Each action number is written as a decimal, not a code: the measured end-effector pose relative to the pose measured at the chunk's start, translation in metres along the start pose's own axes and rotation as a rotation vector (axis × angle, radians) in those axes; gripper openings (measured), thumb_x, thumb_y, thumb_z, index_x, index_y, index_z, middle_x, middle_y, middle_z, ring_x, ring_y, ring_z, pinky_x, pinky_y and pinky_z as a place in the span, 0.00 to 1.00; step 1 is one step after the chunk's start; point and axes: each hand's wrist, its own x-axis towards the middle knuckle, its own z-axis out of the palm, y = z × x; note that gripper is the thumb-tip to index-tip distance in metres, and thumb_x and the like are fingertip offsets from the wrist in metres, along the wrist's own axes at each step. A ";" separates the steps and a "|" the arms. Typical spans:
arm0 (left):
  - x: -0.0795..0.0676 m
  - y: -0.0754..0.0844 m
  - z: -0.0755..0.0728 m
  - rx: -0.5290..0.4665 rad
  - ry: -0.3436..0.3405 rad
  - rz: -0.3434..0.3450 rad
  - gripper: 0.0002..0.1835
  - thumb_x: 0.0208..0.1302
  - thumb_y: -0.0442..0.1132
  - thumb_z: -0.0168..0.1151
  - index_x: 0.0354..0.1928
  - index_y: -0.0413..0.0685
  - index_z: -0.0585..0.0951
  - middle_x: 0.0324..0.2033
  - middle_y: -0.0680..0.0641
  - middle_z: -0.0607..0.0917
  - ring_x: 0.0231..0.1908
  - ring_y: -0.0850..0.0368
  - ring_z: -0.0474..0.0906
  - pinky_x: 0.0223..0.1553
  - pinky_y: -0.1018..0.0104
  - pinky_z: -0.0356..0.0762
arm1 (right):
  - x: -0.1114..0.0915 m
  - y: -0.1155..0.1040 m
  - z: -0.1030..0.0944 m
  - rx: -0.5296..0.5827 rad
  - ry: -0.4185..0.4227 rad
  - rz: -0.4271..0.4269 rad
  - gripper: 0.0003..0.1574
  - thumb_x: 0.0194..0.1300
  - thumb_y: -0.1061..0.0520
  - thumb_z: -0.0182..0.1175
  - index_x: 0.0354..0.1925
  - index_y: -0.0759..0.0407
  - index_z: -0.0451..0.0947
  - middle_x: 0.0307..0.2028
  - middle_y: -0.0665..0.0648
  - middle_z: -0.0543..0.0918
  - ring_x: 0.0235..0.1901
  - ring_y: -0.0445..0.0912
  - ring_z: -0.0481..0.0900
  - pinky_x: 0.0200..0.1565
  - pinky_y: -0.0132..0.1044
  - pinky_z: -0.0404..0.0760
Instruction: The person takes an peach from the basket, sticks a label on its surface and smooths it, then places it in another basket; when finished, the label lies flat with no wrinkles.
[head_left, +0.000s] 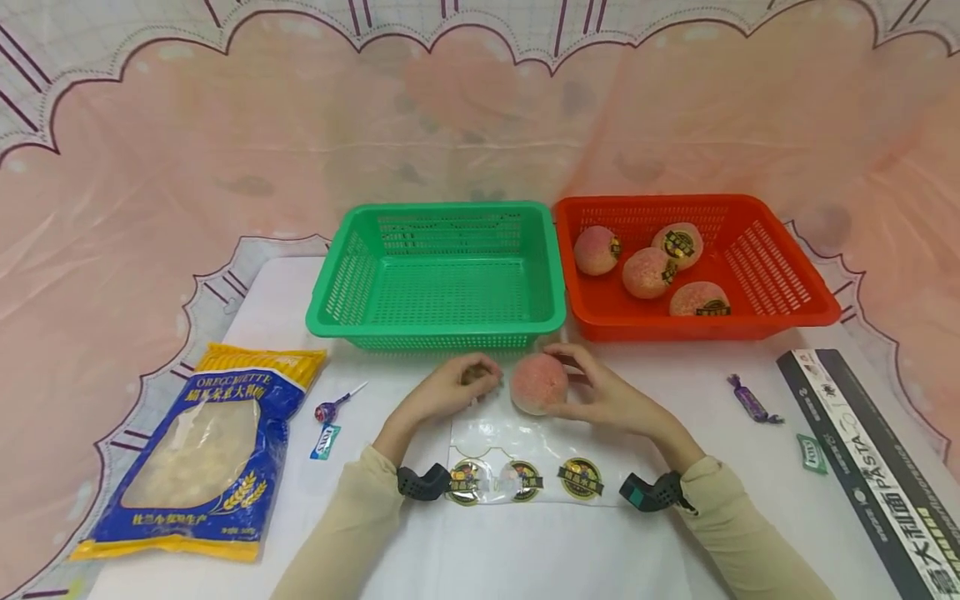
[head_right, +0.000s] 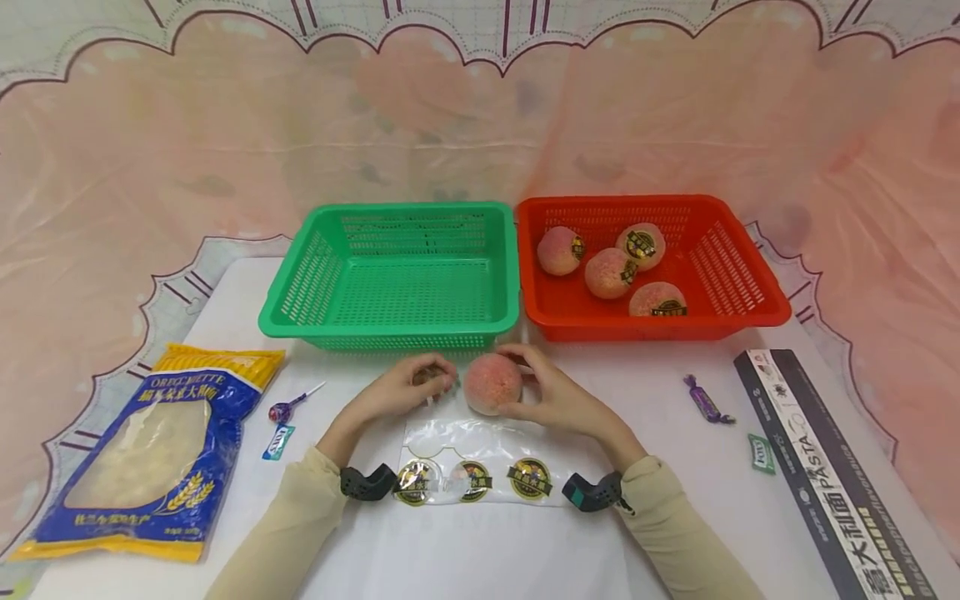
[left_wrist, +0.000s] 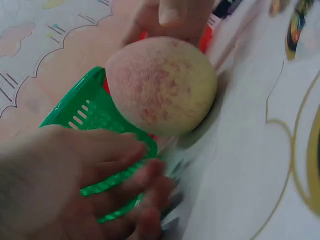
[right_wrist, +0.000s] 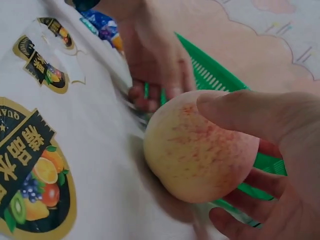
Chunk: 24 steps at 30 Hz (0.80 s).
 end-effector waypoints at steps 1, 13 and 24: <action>-0.001 0.000 0.000 0.090 -0.031 0.040 0.10 0.60 0.42 0.55 0.42 0.49 0.76 0.33 0.48 0.81 0.31 0.57 0.76 0.31 0.69 0.75 | 0.000 0.003 -0.001 -0.003 -0.007 0.001 0.47 0.49 0.57 0.66 0.62 0.57 0.52 0.63 0.58 0.58 0.61 0.55 0.61 0.59 0.55 0.62; -0.008 -0.001 0.015 0.481 -0.064 0.138 0.20 0.40 0.56 0.69 0.36 0.60 0.76 0.26 0.57 0.73 0.24 0.66 0.67 0.27 0.73 0.66 | -0.024 -0.014 -0.025 -0.383 -0.233 0.171 0.21 0.53 0.47 0.62 0.44 0.50 0.70 0.32 0.47 0.76 0.34 0.41 0.73 0.36 0.31 0.75; -0.007 0.003 0.015 0.517 -0.057 0.123 0.21 0.40 0.56 0.69 0.37 0.60 0.75 0.28 0.55 0.74 0.25 0.66 0.66 0.28 0.72 0.65 | -0.025 -0.021 0.018 -0.508 -0.475 0.207 0.19 0.43 0.55 0.66 0.33 0.46 0.69 0.19 0.46 0.70 0.20 0.35 0.65 0.25 0.26 0.62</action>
